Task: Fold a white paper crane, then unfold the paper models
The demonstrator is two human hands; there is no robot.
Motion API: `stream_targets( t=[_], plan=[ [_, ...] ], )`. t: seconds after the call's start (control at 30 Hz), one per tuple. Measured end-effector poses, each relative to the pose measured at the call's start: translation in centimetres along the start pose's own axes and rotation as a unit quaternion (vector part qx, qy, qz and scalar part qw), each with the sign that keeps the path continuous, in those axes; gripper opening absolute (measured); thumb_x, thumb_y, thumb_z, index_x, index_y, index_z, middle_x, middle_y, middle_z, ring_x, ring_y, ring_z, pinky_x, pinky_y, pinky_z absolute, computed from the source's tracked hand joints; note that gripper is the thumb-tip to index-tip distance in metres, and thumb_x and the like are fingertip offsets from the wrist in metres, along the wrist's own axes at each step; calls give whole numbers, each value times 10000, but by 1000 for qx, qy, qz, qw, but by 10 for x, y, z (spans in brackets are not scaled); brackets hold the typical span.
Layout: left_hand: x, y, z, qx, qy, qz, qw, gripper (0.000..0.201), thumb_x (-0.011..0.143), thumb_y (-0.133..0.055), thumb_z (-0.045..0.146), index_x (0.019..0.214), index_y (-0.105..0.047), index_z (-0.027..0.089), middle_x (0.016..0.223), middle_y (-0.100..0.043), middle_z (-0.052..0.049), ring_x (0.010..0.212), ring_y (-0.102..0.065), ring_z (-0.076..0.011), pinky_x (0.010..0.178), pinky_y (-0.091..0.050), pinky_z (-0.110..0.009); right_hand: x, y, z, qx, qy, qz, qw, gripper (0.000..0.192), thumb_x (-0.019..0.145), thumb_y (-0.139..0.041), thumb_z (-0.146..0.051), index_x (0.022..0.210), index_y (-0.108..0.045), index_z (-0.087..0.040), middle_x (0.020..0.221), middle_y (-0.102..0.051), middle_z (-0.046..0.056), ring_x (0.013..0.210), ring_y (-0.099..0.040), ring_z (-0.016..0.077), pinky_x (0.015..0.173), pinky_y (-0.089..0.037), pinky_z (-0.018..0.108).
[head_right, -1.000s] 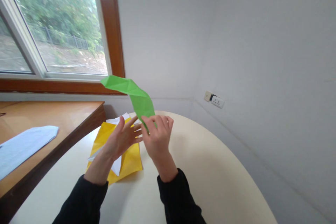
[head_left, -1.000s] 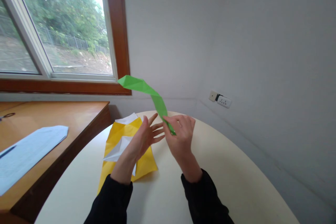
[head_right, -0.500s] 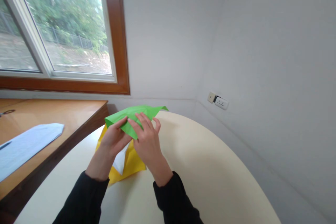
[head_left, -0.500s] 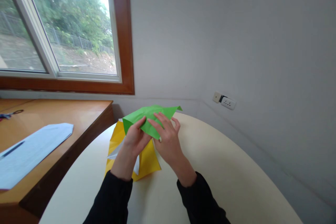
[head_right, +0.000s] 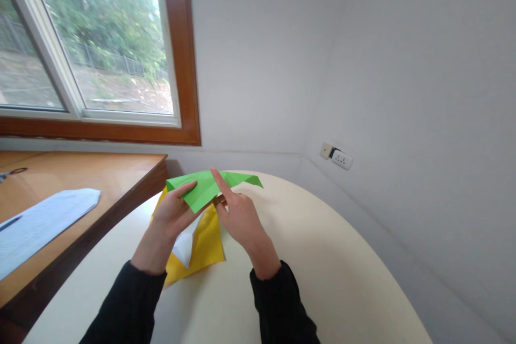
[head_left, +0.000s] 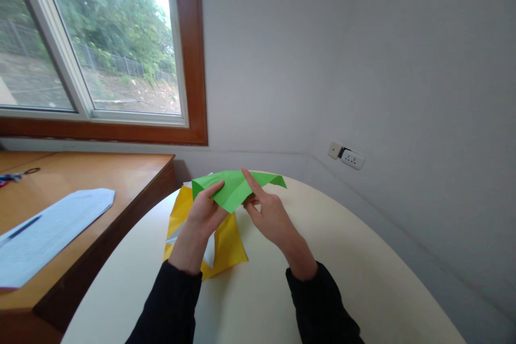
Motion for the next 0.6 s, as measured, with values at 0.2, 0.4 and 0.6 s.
stream_targets(
  t=[0.2, 0.4, 0.6],
  plan=[
    [3, 3, -1, 6, -12, -9, 1000, 283, 864, -366, 52, 805, -642, 52, 827, -709, -148, 930, -657, -249, 904, -500, -383, 0, -4, -7, -84, 75, 13, 994, 510, 789, -437, -40, 1258, -528, -218, 1104, -664, 72, 935, -609, 207, 847, -488, 341],
    [6, 5, 1, -1, -11, -19, 1000, 291, 901, -346, 92, 920, -632, 39, 863, -706, -149, 965, -645, -238, 925, -485, -369, 2, -6, -8, -131, 115, 16, 984, 473, 795, -397, -7, 1196, -584, -174, 1061, -682, 83, 962, -596, 210, 883, -466, 374],
    [7, 11, 6, -22, -19, -43, 999, 353, 917, -327, 113, 1215, -510, 64, 978, -696, -134, 998, -632, -235, 962, -455, -395, 1, -8, -8, -170, 140, -14, 975, 416, 826, -428, -27, 1191, -583, -150, 953, -712, 93, 908, -628, 191, 957, -405, 388]
  ],
)
Point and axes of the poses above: each hand's wrist, its own x-axis towards the middle knuckle, its own y-axis out of the back of the hand, z = x × y, the point moved 2 cm from there along x, towards the middle knuckle
